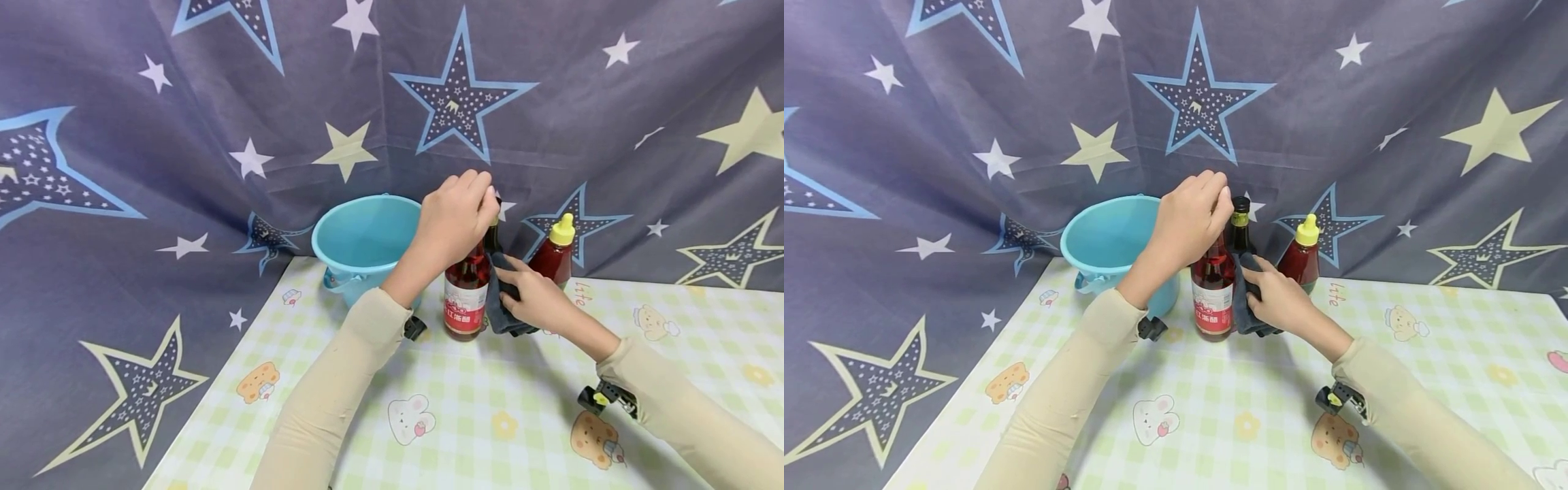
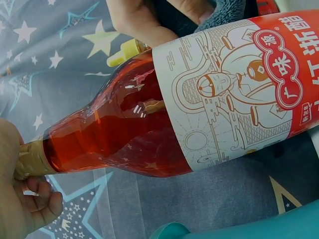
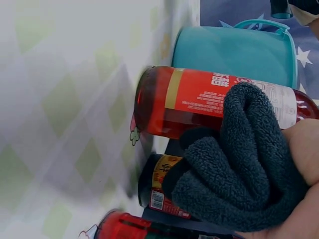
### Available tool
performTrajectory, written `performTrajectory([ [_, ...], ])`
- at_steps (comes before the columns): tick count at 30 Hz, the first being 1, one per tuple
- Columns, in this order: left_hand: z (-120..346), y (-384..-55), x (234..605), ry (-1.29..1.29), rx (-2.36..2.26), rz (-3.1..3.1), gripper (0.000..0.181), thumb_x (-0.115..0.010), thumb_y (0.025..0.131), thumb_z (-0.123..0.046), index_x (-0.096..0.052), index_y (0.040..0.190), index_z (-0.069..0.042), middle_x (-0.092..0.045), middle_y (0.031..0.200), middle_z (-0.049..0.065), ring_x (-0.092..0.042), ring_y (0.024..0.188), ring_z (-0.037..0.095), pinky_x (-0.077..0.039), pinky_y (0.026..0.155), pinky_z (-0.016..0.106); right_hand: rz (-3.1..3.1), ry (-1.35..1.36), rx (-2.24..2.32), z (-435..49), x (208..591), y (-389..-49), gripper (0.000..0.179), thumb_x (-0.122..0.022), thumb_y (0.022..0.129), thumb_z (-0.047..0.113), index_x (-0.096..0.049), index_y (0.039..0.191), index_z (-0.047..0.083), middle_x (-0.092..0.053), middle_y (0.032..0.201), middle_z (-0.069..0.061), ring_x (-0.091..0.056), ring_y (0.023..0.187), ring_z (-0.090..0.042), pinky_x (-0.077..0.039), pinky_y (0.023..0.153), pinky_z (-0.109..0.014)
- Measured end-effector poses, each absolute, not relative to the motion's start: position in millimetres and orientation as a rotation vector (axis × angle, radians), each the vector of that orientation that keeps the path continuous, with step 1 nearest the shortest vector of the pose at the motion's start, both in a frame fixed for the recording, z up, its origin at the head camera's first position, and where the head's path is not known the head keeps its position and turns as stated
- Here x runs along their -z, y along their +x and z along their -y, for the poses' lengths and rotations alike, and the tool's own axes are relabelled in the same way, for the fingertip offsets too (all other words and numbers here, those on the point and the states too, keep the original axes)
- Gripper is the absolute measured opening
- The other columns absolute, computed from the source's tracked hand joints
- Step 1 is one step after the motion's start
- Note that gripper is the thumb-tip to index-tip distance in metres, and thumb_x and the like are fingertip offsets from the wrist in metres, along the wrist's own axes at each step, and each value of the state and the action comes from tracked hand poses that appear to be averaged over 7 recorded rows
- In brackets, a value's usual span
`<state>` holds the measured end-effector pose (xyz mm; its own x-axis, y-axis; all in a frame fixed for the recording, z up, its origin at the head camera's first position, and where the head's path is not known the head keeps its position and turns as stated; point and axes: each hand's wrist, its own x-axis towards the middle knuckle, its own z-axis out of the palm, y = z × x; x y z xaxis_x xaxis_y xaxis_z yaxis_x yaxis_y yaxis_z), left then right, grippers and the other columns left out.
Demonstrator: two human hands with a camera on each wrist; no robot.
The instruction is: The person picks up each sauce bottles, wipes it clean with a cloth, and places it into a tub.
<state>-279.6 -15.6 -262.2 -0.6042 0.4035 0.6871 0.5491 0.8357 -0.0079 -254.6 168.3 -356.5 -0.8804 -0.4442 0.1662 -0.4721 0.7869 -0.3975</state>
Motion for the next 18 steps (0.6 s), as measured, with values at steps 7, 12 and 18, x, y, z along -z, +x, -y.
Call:
performTrajectory([
  [7, 15.7, -279.3, 263.5, -0.707, 0.270, 2.285, 0.029, -0.036, 0.108, -0.025, -0.056, 0.091, -0.014, -0.057, 0.085, 0.001, -0.046, 0.067, 0.017, -0.039, 0.054, 0.027, 2.915, 0.760, -0.595, -166.5, 362.1, -252.9, 0.048, -0.064, 0.095, 0.006, -0.056, 0.141, -0.006, -0.038, 0.153, -0.037, -0.052, 0.055, -0.018, -0.040, 0.053, -0.031],
  [12, 15.3, -280.2, 263.2, -0.700, 0.269, 2.277, 0.028, -0.037, 0.108, -0.025, -0.057, 0.091, -0.014, -0.058, 0.086, 0.000, -0.047, 0.068, 0.017, -0.040, 0.054, 0.027, 2.894, 0.764, -0.492, -164.6, 365.0, -250.6, 0.047, -0.065, 0.094, 0.005, -0.058, 0.139, -0.005, -0.041, 0.151, -0.039, -0.049, 0.047, -0.016, -0.039, 0.050, -0.029],
  [18, 15.5, -279.7, 262.0, -0.693, 0.277, 2.311, 0.028, -0.037, 0.108, -0.027, -0.058, 0.094, -0.014, -0.059, 0.089, 0.000, -0.050, 0.071, 0.017, -0.044, 0.057, 0.027, 2.885, 0.776, -0.416, -163.7, 369.6, -248.1, 0.046, -0.065, 0.094, 0.005, -0.060, 0.138, -0.003, -0.043, 0.149, -0.039, -0.042, 0.041, -0.014, -0.037, 0.049, -0.029],
])
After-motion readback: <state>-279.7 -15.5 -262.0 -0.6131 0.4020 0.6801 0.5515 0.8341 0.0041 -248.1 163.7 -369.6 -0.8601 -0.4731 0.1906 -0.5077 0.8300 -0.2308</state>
